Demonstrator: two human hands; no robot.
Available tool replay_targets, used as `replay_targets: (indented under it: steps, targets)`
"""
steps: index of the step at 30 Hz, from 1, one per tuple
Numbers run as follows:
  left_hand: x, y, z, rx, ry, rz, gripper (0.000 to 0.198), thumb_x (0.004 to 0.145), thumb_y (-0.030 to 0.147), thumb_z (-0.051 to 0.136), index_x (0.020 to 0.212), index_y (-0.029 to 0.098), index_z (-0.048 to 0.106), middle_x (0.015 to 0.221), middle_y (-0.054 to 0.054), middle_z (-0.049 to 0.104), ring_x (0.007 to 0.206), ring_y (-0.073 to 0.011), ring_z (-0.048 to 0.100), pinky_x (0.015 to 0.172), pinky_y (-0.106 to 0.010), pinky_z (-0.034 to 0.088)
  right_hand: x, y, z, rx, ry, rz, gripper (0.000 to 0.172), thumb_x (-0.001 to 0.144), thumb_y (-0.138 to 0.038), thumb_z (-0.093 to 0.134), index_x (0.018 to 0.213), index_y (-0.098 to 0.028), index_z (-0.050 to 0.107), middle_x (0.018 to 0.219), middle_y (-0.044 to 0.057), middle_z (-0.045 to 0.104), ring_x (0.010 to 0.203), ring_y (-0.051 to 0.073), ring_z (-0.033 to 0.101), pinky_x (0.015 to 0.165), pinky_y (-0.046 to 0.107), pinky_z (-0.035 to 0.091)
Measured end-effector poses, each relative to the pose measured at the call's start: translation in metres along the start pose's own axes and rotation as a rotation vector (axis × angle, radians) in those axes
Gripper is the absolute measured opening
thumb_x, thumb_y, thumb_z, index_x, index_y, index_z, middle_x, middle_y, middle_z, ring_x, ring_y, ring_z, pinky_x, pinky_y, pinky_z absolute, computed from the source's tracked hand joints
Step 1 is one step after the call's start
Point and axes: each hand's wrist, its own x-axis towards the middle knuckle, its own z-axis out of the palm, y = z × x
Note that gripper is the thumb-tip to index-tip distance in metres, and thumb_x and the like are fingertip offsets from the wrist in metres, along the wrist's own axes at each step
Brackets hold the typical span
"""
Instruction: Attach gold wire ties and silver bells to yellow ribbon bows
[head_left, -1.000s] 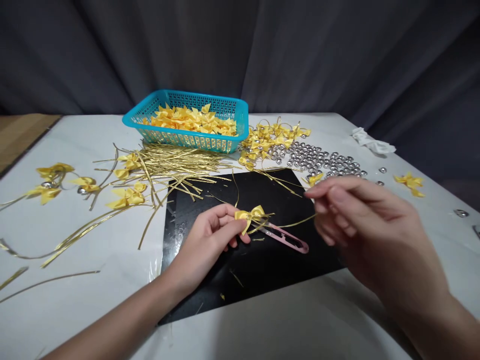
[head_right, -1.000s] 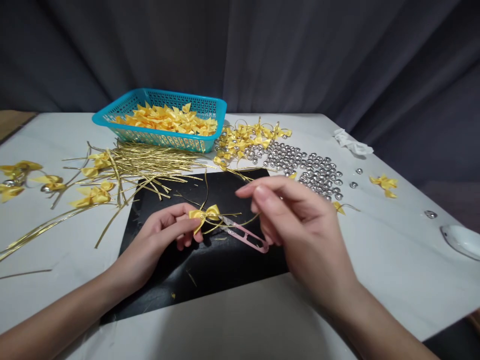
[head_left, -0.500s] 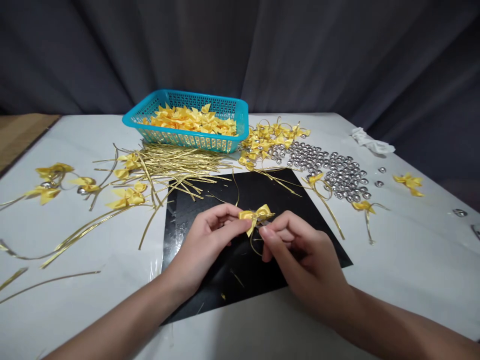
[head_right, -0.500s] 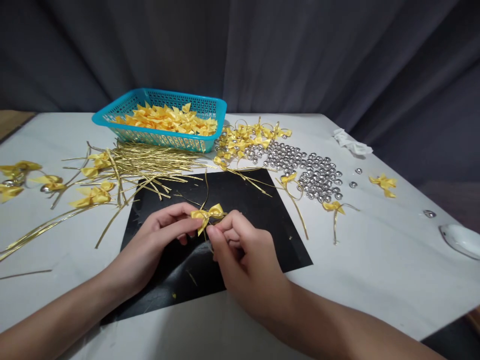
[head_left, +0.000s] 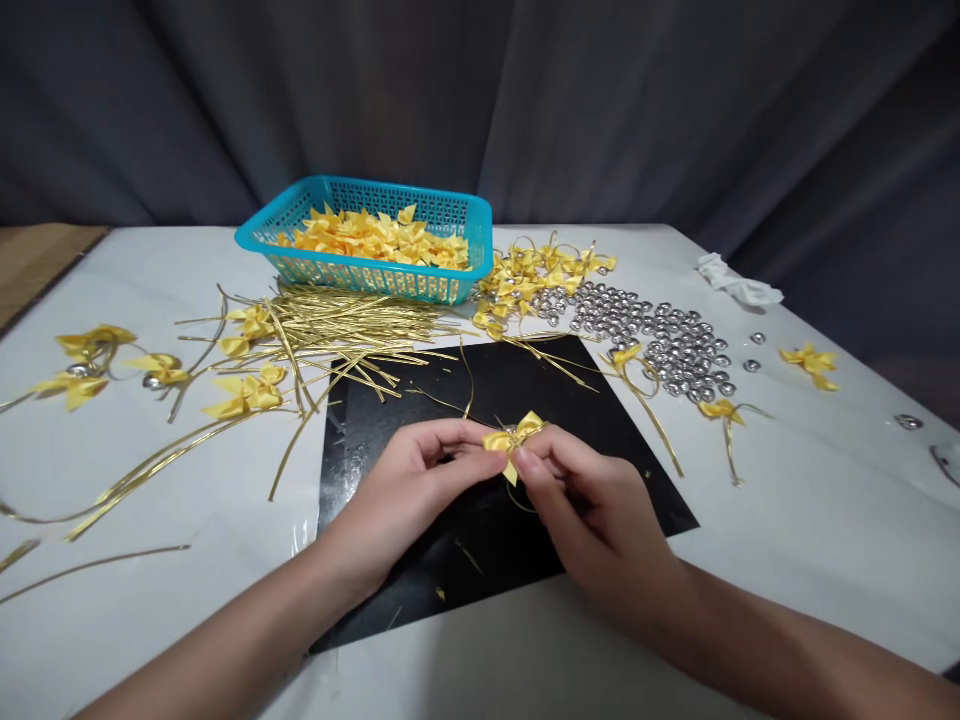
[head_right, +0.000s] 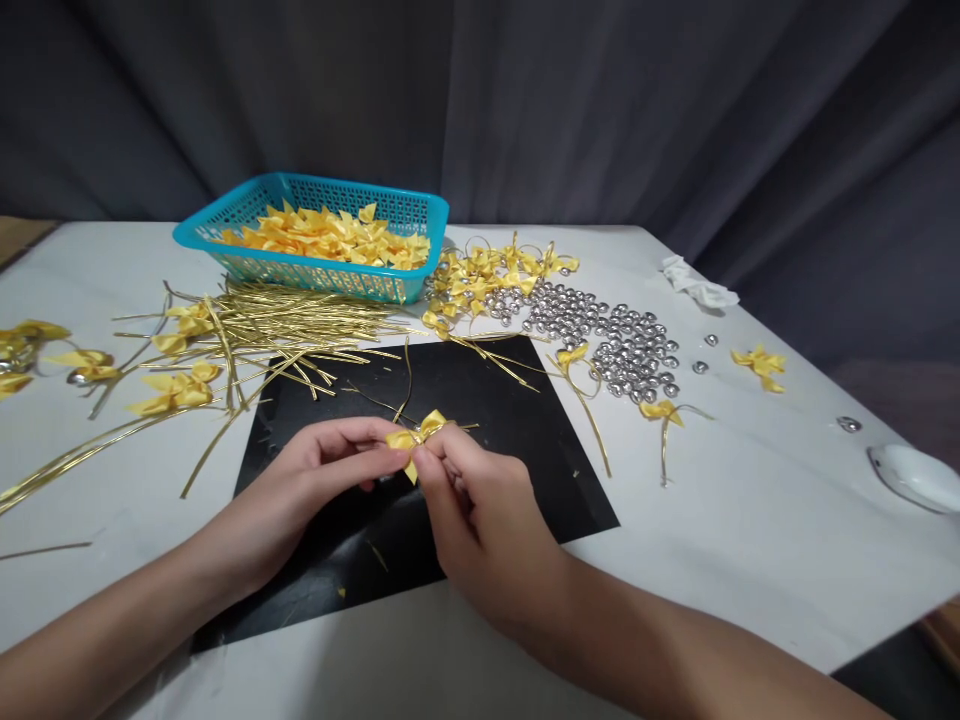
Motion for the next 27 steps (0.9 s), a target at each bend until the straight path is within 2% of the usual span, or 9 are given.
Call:
replay_targets:
  steps: [7, 12, 16, 19, 23, 27]
  targets:
    - [0.001, -0.002, 0.003, 0.06, 0.042, 0.052, 0.013, 0.078, 0.027, 0.064, 0.072, 0.017, 0.071, 0.073, 0.002, 0.069, 0.069, -0.007, 0.056, 0.06, -0.012, 0.04, -0.001, 0.001, 0.002, -0.106, 0.0, 0.022, 0.029, 0.092, -0.026, 0.038, 0.065, -0.017, 0.043, 0.051, -0.007, 0.032, 0.044, 0.006, 0.027, 0.043, 0.02, 0.023]
    - [0.002, -0.008, 0.003, 0.067, 0.116, 0.104, 0.013, 0.077, 0.028, 0.066, 0.072, 0.017, 0.071, 0.071, 0.002, 0.068, 0.069, -0.0079, 0.056, 0.063, -0.014, 0.041, -0.002, 0.001, 0.001, -0.009, -0.054, 0.088, 0.03, 0.09, -0.032, 0.042, 0.065, -0.017, 0.046, 0.048, -0.007, 0.033, 0.043, 0.006, 0.029, 0.041, 0.019, 0.023]
    - [0.003, -0.009, 0.001, 0.034, 0.25, 0.137, 0.014, 0.075, 0.031, 0.068, 0.069, 0.018, 0.07, 0.066, 0.005, 0.064, 0.061, -0.0052, 0.05, 0.055, -0.012, 0.037, 0.004, -0.005, -0.011, 0.161, -0.151, 0.26, 0.035, 0.093, -0.037, 0.032, 0.071, -0.018, 0.051, 0.042, -0.005, 0.043, 0.039, 0.007, 0.034, 0.038, 0.017, 0.026]
    - [0.004, -0.01, 0.001, 0.014, 0.275, 0.158, 0.014, 0.075, 0.031, 0.069, 0.068, 0.019, 0.069, 0.063, 0.006, 0.061, 0.057, -0.0042, 0.046, 0.053, -0.012, 0.035, 0.012, -0.011, -0.022, 0.16, -0.234, 0.413, 0.025, 0.09, -0.036, 0.041, 0.081, -0.018, 0.056, 0.04, -0.005, 0.05, 0.034, 0.006, 0.031, 0.034, 0.016, 0.022]
    - [0.005, -0.012, 0.001, 0.013, 0.286, 0.19, 0.012, 0.075, 0.03, 0.069, 0.07, 0.019, 0.069, 0.064, 0.006, 0.061, 0.057, -0.0043, 0.046, 0.053, -0.012, 0.035, 0.019, -0.013, -0.029, 0.138, -0.19, 0.525, 0.019, 0.083, -0.033, 0.053, 0.092, -0.017, 0.059, 0.05, -0.001, 0.062, 0.031, 0.004, 0.03, 0.031, 0.015, 0.018]
    - [0.003, -0.012, 0.0, 0.049, 0.297, 0.206, 0.012, 0.074, 0.03, 0.069, 0.069, 0.019, 0.069, 0.066, 0.005, 0.063, 0.058, -0.006, 0.048, 0.055, -0.014, 0.037, 0.018, -0.009, -0.028, 0.1, -0.095, 0.491, 0.012, 0.077, -0.025, 0.06, 0.076, -0.014, 0.064, 0.058, 0.002, 0.064, 0.039, 0.005, 0.039, 0.034, 0.015, 0.025]
